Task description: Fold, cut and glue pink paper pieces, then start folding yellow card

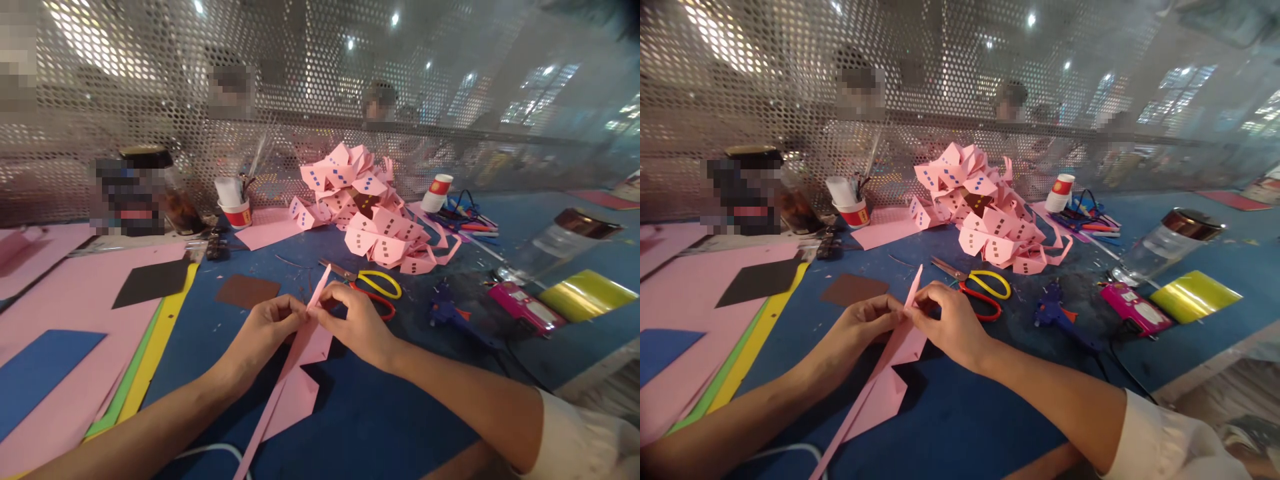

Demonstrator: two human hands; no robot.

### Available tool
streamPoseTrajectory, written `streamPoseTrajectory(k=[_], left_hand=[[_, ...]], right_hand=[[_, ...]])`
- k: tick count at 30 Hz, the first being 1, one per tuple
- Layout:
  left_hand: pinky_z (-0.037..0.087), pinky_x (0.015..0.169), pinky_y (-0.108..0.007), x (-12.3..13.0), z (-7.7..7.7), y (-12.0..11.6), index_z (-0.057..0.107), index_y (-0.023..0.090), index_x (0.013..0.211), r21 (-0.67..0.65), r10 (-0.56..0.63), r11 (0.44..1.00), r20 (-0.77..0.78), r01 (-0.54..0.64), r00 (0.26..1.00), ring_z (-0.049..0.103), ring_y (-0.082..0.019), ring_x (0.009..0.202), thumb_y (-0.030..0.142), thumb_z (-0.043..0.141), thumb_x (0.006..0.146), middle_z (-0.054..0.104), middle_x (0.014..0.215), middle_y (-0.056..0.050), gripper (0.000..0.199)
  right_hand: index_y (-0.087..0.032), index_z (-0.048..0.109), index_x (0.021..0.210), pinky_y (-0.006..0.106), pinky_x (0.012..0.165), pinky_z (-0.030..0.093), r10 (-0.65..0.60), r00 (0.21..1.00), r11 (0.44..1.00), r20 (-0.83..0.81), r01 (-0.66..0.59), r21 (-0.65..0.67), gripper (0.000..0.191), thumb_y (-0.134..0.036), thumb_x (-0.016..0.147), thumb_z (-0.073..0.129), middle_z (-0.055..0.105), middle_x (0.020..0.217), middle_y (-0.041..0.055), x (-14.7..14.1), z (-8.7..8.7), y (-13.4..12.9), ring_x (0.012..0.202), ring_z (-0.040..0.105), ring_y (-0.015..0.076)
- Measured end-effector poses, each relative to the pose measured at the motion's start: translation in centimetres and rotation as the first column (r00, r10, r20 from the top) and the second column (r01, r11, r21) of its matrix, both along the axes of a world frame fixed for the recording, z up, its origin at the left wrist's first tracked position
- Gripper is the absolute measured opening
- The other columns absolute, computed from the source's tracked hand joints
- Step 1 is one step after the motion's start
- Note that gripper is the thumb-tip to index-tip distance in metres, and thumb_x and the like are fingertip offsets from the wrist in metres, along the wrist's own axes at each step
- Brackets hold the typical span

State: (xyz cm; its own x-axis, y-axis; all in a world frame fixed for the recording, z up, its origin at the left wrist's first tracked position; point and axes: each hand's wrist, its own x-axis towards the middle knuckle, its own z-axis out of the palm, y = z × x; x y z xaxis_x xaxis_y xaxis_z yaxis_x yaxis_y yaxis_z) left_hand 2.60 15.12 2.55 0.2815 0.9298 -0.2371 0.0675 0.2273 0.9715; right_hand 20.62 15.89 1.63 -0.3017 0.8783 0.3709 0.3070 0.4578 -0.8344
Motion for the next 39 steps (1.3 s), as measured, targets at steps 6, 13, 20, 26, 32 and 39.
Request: streamPoseTrajectory(k=[6, 13, 20, 26, 32, 39], left_hand=[[0.031, 0.057, -0.022, -0.33, -0.35, 0.1, 0.064, 0.015, 0.076, 0.036, 0.002, 0.999, 0.003, -0.002, 1.0, 0.042, -0.009, 0.059, 0.041, 0.069, 0.08, 0.055, 0.066, 0.003, 0.027], [0.036, 0.058, -0.023, -0.45, -0.39, 0.01, 0.066, 0.015, 0.081, -0.022, 0.003, 1.0, -0.005, -0.003, 1.0, 0.051, -0.012, 0.061, 0.045, 0.069, 0.079, 0.061, 0.07, 0.001, 0.03], [0.035, 0.054, -0.022, -0.57, -0.62, 0.2, 0.068, 0.015, 0.075, 0.078, 0.042, 0.996, -0.058, -0.037, 0.997, 0.051, -0.011, 0.058, 0.042, 0.066, 0.082, 0.062, 0.067, 0.001, 0.027], [0.039, 0.055, -0.02, -0.43, -0.43, -0.06, 0.069, 0.016, 0.078, -0.014, 0.049, 0.999, 0.065, -0.048, 0.997, 0.054, -0.01, 0.057, 0.036, 0.069, 0.082, 0.065, 0.066, 0.001, 0.021], [0.049, 0.067, -0.026, -0.55, 0.05, -0.01, 0.069, 0.015, 0.083, -0.134, 0.06, 0.99, 0.165, -0.038, 0.984, 0.064, -0.015, 0.066, 0.036, 0.069, 0.082, 0.07, 0.073, -0.003, 0.021], [0.051, 0.072, -0.028, -0.62, -0.12, 0.26, 0.07, 0.015, 0.086, -0.098, 0.031, 0.995, 0.167, -0.015, 0.986, 0.065, -0.017, 0.073, 0.04, 0.074, 0.08, 0.072, 0.082, -0.005, 0.027]], right_hand=[[-0.02, 0.063, 0.093, 0.033, 0.085, 0.05, -0.007, 0.991, 0.955, 0.137, -0.034, 0.296, 0.005, -0.02, 0.095, 0.059, 0.066, 0.09, 0.0037, 0.17, 0.12, -0.26, 0.088, 0.062, 0.0165], [-0.02, 0.063, 0.099, 0.035, 0.085, 0.046, -0.074, 0.946, 0.891, 0.315, -0.079, 0.447, 0.011, -0.019, 0.098, 0.053, 0.067, 0.093, 0.0041, 0.65, 0.16, -0.28, 0.091, 0.06, 0.0177], [-0.02, 0.063, 0.106, 0.037, 0.087, 0.044, -0.123, 0.904, 0.856, 0.41, -0.113, 0.504, 0.016, -0.019, 0.1, 0.049, 0.067, 0.095, 0.0052, 0.73, 0.18, -0.56, 0.093, 0.059, 0.0192], [-0.017, 0.064, 0.108, 0.037, 0.085, 0.043, -0.18, 0.86, 0.818, 0.477, -0.138, 0.558, 0.018, -0.017, 0.099, 0.049, 0.068, 0.098, 0.0061, 0.7, 0.36, -0.78, 0.091, 0.057, 0.02], [-0.017, 0.065, 0.115, 0.039, 0.084, 0.042, -0.208, 0.818, 0.814, 0.536, -0.16, 0.559, 0.023, -0.02, 0.1, 0.048, 0.069, 0.101, 0.0073, 0.72, 0.59, -0.9, 0.092, 0.058, 0.0215], [-0.018, 0.064, 0.119, 0.041, 0.086, 0.042, -0.193, 0.831, 0.849, 0.522, -0.125, 0.514, 0.026, -0.02, 0.101, 0.046, 0.069, 0.102, 0.0088, 0.71, 0.32, -0.85, 0.094, 0.059, 0.0227]])
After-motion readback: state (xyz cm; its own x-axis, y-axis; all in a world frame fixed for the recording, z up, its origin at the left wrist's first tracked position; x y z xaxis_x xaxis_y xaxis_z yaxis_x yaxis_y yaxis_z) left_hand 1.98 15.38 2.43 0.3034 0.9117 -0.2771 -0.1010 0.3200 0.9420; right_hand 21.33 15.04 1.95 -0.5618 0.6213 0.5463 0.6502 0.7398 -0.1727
